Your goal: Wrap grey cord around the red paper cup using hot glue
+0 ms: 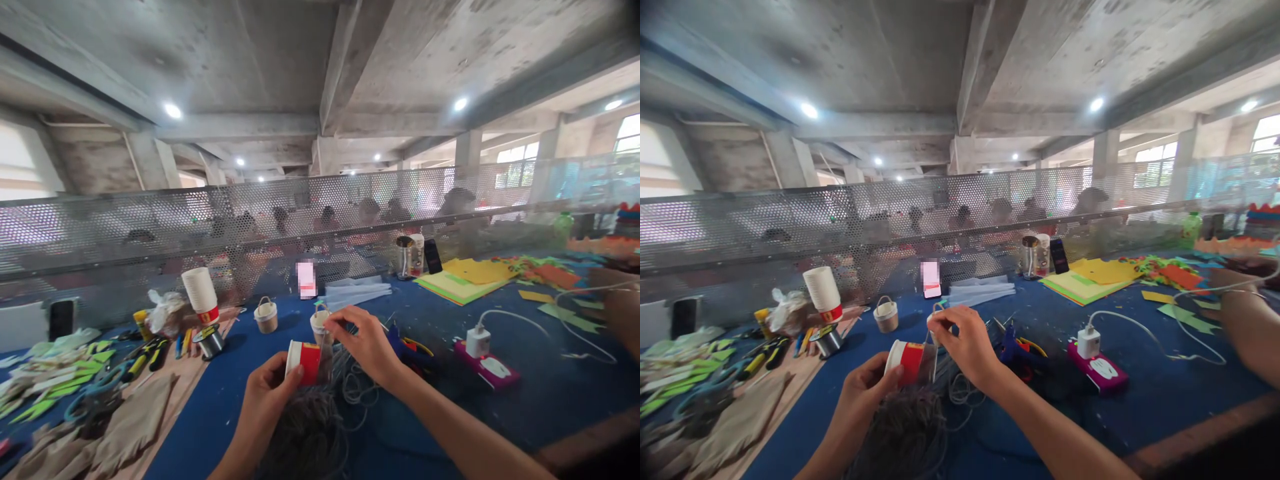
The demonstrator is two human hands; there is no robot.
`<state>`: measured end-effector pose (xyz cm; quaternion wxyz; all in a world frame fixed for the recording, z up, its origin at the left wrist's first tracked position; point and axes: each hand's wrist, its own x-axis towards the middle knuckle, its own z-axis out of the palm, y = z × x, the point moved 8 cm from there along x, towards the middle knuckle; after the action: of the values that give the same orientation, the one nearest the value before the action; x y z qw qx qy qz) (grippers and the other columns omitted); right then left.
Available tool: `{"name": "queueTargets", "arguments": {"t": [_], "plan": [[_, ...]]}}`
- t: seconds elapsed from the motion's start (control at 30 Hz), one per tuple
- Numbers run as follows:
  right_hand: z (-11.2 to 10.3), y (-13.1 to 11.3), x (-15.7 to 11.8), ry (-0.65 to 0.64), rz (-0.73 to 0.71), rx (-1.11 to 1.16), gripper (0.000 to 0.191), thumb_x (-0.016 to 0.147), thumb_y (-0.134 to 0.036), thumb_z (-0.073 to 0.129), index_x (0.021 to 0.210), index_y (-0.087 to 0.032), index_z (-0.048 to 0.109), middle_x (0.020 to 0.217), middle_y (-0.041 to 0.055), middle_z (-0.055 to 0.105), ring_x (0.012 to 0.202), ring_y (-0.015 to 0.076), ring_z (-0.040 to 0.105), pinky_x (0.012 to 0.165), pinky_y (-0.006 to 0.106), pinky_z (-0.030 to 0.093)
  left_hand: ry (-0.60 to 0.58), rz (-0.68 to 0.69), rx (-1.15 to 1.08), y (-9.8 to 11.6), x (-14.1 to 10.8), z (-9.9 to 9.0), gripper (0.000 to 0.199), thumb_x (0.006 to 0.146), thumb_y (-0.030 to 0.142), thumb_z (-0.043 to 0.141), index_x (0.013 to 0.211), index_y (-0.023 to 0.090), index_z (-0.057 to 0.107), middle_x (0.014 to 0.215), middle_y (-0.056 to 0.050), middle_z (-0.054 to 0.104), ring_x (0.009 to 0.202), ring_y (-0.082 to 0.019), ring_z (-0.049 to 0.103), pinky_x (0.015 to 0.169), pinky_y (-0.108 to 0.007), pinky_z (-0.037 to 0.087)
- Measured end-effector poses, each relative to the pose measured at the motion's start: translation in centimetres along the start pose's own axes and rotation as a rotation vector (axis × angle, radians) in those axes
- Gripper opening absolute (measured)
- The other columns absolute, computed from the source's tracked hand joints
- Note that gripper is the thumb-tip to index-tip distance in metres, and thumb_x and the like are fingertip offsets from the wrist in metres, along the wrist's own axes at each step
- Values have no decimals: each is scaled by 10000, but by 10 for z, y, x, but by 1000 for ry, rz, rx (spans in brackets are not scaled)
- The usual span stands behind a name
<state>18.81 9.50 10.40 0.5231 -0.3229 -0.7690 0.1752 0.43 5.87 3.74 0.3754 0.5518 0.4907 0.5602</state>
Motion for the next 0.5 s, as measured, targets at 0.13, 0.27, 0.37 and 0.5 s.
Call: {"name": "queueTargets", "arguments": {"t": [0.13,0.27,0.37,0.5], "plan": [[1,8,1,7,60,54,186,899,-357,611,853,-211,716,825,15,723,763,165,634,790,262,461,-39,-24,-22,-4,0,2,301,709,441,742,754,146,702,657,-13,654,601,-154,544,546,-211,415],[0,12,1,7,104,89,185,886,-346,619,823,-199,712,805,13,716,747,159,633,763,249,463,-58,-50,-40,-11,1,3,288,707,427,748,748,148,694,683,-24,682,621,-162,571,561,-217,434],[1,14,0,10,132,130,173,875,-323,626,801,-186,703,784,9,702,727,148,621,740,237,463,-61,-55,-44,-14,1,3,296,711,428,743,787,144,707,698,-33,694,633,-174,591,577,-232,451],[4,20,-2,3,163,157,150,864,-306,629,817,-186,705,775,3,696,733,146,615,725,228,464,-51,-39,-43,-10,0,3,299,678,431,759,760,147,712,666,-21,672,591,-164,576,552,-230,447]]}}
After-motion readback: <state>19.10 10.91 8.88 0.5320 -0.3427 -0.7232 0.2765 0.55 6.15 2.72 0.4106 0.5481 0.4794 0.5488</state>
